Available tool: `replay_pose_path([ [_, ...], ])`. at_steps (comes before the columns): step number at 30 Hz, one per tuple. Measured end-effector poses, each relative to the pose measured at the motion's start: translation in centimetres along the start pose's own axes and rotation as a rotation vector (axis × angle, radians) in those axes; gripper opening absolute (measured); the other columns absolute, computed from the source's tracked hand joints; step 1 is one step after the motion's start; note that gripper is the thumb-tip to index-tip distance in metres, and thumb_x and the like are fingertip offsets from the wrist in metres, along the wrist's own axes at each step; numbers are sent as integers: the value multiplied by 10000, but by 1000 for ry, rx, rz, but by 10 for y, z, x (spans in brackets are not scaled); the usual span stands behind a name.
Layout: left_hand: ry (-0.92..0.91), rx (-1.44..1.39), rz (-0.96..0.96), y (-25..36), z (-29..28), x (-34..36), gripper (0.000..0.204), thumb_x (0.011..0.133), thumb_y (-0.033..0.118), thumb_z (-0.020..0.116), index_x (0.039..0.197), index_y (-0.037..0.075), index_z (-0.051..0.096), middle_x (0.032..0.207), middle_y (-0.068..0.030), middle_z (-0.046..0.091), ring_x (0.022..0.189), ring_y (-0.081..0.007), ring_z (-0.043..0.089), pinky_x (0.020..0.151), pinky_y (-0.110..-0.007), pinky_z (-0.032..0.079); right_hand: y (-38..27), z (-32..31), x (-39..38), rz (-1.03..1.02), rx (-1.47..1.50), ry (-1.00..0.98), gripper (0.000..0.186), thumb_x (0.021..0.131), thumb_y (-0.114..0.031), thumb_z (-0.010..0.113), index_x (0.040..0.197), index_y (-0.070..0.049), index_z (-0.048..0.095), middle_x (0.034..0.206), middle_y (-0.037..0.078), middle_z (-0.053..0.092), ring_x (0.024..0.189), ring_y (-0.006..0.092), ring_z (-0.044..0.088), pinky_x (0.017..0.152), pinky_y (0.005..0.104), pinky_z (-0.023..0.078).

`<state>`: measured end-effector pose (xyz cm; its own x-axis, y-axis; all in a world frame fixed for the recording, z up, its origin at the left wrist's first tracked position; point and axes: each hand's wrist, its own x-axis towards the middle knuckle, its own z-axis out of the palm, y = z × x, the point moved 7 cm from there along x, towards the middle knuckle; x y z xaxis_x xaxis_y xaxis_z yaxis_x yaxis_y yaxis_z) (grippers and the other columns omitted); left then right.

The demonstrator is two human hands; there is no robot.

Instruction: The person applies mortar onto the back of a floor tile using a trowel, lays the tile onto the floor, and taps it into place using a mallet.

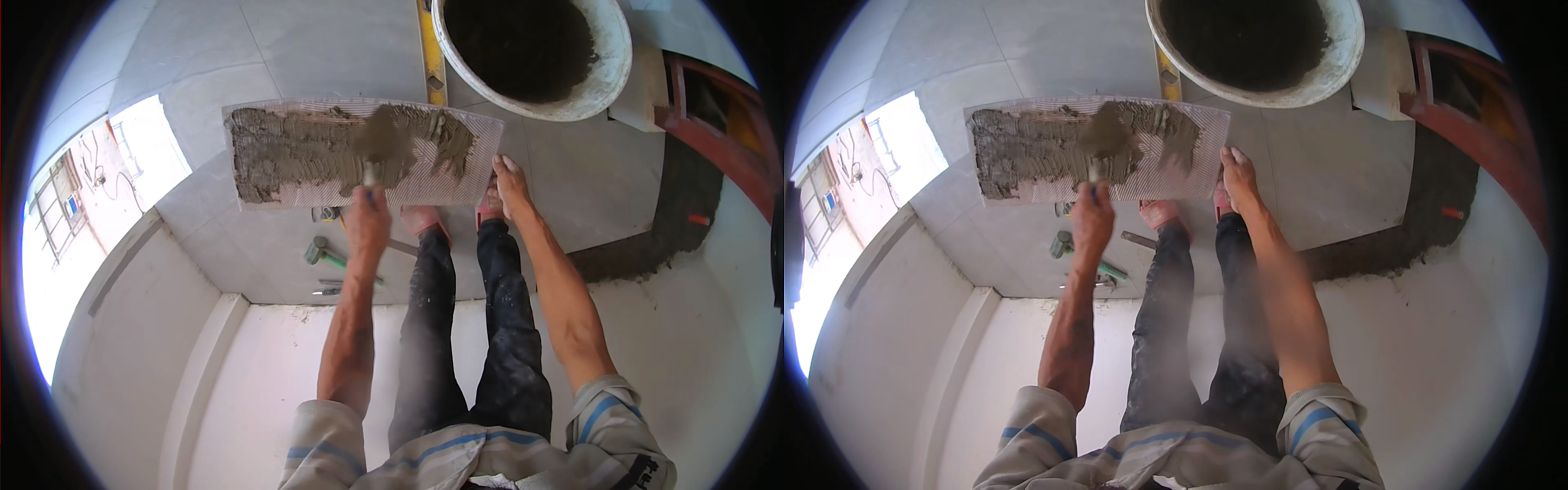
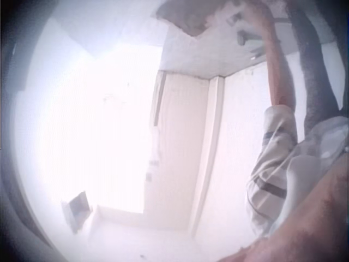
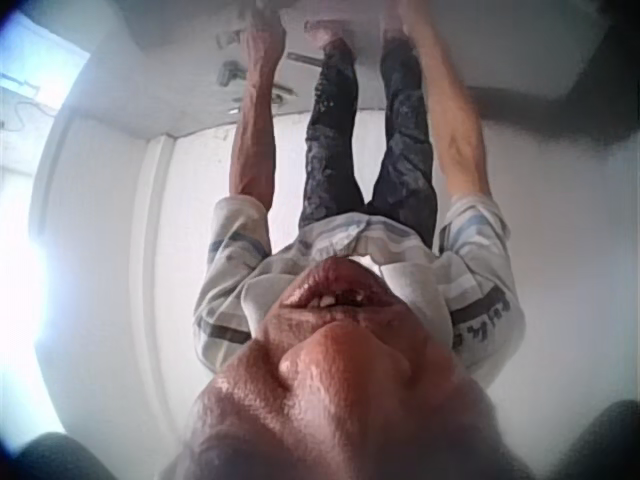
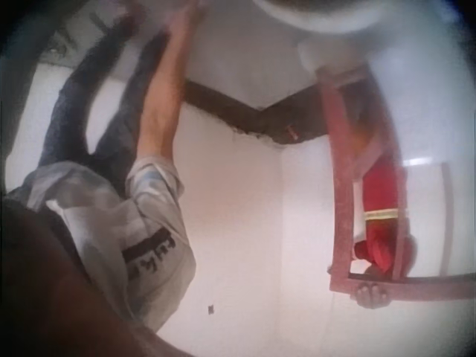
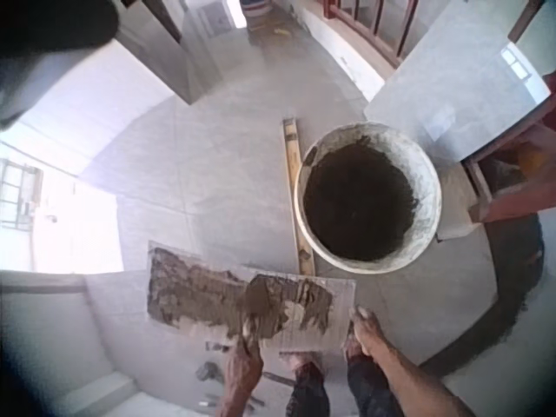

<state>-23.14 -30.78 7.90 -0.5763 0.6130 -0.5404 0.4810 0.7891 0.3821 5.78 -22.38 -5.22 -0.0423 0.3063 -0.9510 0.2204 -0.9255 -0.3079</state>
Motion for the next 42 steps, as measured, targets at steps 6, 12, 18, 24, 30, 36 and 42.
replay_pose_path([
  [6, 117, 81, 91, -50, -14, -17, 428, 980, 369, 448, 936, -46, 545, 784, -320, 591, 833, -519, 560, 699, -548, 403, -3, 6, -2, -35, 38, 46, 606, 972, -412, 515, 1393, 15, 428, 1260, 184, 565, 1057, 236, 595, 783, 317, 522],
  [12, -218, -16, -84, 21, 11, -35, 489, 982, 392, 372, 928, -44, 586, 823, -286, 592, 812, -478, 552, 721, -523, 401, -28, -21, -24, -192, -20, -127, 620, 968, -438, 501, 1383, 19, 439, 1261, 170, 576, 1062, 232, 599, 873, 316, 490],
  [18, -123, 41, 299, 21, 40, -47, 368, 970, 279, 419, 829, -45, 526, 741, -238, 547, 676, -435, 498, 630, -494, 389, -56, -19, -47, -122, 118, -161, 734, 958, -574, 430, 1468, -58, 316, 1437, 189, 422, 1271, 306, 469, 1017, 499, 377],
  [24, -289, -26, -66, 79, -33, -75, 305, 964, 313, 546, 931, 11, 574, 626, -223, 553, 591, -430, 547, 560, -468, 428, -170, -110, -69, -474, 440, 357, 761, 966, -590, 387, 1473, -34, 277, 1466, 204, 357, 1305, 316, 420, 1056, 511, 341],
  [30, -337, 579, 544, 293, -46, -1, 156, 919, 201, 579, 951, 53, 540, 805, -180, 647, 677, -409, 642, 575, -466, 496, -241, -150, -60, -848, 49, 884, 667, 999, -499, 363, 1408, 26, 319, 1398, 269, 321, 1284, 408, 381, 1041, 487, 352],
  [36, -444, 1200, 740, 357, 67, 108, 183, 811, 73, 549, 897, 27, 704, 942, -199, 699, 909, -352, 690, 764, -424, 565, -258, -126, -52, -832, -78, 907, 564, 1009, -408, 403, 1375, 15, 339, 1371, 246, 334, 1275, 420, 391, 1004, 504, 404],
  [42, -442, 1174, 551, 339, 120, 155, 248, 840, 131, 571, 1029, 71, 719, 1050, -148, 703, 1006, -330, 677, 811, -430, 562, -259, -129, -46, -905, 68, 790, 512, 1020, -348, 402, 1393, -7, 317, 1371, 229, 336, 1276, 395, 405, 1008, 483, 409],
])
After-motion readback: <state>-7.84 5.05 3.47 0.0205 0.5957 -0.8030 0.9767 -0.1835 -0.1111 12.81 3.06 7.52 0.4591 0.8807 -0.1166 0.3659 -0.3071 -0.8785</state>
